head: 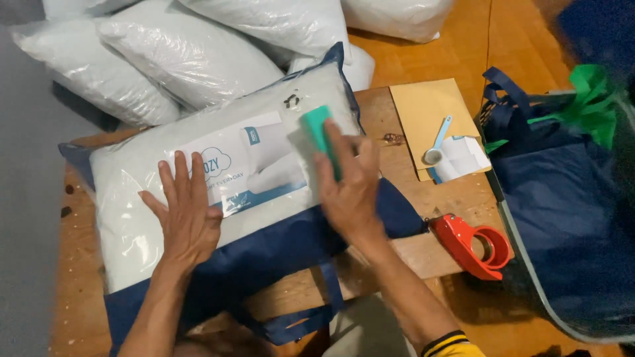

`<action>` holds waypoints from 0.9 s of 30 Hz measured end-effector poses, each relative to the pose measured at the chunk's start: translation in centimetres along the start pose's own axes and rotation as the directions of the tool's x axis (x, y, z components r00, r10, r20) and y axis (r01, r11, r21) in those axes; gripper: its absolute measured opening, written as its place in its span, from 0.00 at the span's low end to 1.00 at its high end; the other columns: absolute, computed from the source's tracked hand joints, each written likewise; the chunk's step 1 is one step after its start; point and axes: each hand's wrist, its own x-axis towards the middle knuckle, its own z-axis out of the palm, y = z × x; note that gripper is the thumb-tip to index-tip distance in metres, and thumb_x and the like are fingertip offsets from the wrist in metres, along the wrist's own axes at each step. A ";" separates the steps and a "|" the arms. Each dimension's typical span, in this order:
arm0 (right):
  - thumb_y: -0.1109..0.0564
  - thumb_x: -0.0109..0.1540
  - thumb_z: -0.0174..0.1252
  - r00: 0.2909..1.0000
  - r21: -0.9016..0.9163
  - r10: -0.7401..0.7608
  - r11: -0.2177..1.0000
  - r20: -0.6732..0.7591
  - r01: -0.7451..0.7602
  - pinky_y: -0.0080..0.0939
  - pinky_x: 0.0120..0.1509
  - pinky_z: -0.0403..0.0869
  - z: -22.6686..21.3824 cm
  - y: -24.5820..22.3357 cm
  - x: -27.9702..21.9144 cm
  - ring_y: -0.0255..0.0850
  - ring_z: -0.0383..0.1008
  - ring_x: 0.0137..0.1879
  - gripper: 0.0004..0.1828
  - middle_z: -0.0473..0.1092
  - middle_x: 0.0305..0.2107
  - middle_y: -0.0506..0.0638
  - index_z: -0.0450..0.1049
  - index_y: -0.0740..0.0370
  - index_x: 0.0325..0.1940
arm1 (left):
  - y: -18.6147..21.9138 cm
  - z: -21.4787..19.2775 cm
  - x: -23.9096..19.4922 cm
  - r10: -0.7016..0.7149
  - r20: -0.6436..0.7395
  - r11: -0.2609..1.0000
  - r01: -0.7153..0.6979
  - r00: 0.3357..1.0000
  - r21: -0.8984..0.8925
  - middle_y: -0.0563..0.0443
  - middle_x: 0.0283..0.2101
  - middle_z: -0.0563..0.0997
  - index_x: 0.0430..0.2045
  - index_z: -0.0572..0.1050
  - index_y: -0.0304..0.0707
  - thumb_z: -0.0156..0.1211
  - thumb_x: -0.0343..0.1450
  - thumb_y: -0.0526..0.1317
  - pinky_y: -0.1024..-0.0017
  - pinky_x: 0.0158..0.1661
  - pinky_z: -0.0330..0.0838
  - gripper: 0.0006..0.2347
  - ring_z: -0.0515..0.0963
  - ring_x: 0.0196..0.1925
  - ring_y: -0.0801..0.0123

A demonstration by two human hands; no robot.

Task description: The person cleans a blue tote bag containing a packaged pillow using a green sponge and a white cloth. They wipe the bag's exterior and handles while it rests on a wooden stool.

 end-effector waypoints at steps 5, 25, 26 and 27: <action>0.53 0.63 0.57 0.949 -0.037 -0.245 0.966 0.198 0.257 0.51 0.37 0.67 3.2 -7.5 -4.7 0.55 0.68 0.38 0.19 0.65 0.36 0.56 0.76 0.50 0.59 | -0.5 0.0 -0.7 -0.010 -0.007 1.000 0.010 1.000 -0.027 0.35 0.78 0.36 0.76 0.40 0.47 -0.02 0.58 0.81 0.27 0.61 0.11 0.54 0.28 0.78 0.40; 0.51 0.68 0.55 0.983 -0.009 0.162 0.986 -0.090 -0.164 0.54 0.50 0.69 -1.7 2.7 -3.6 0.65 0.70 0.44 0.24 0.65 0.37 0.63 0.73 0.63 0.65 | 2.1 -2.3 -1.5 0.075 -0.117 0.996 -0.070 0.990 0.052 0.38 0.78 0.26 0.76 0.34 0.51 0.32 0.56 0.84 0.19 0.61 0.20 0.56 0.23 0.77 0.35; 0.54 0.68 0.57 0.999 -0.003 0.038 0.999 -0.004 -0.038 0.56 0.50 0.66 -1.1 -0.7 -3.9 0.61 0.68 0.46 0.24 0.65 0.40 0.64 0.68 0.58 0.68 | 2.3 -2.7 -1.8 0.153 -0.148 0.977 -0.127 0.977 0.171 0.40 0.79 0.29 0.77 0.35 0.48 0.28 0.54 0.85 0.19 0.60 0.17 0.58 0.25 0.78 0.35; 0.57 0.68 0.58 0.993 0.014 -0.088 0.996 0.081 0.087 0.57 0.50 0.64 -0.4 -4.2 -4.3 0.57 0.66 0.48 0.27 0.66 0.42 0.64 0.63 0.53 0.72 | 2.5 -3.1 -2.2 0.233 -0.169 0.940 -0.178 0.958 0.290 0.43 0.80 0.33 0.77 0.35 0.46 0.24 0.53 0.87 0.20 0.59 0.15 0.60 0.27 0.80 0.35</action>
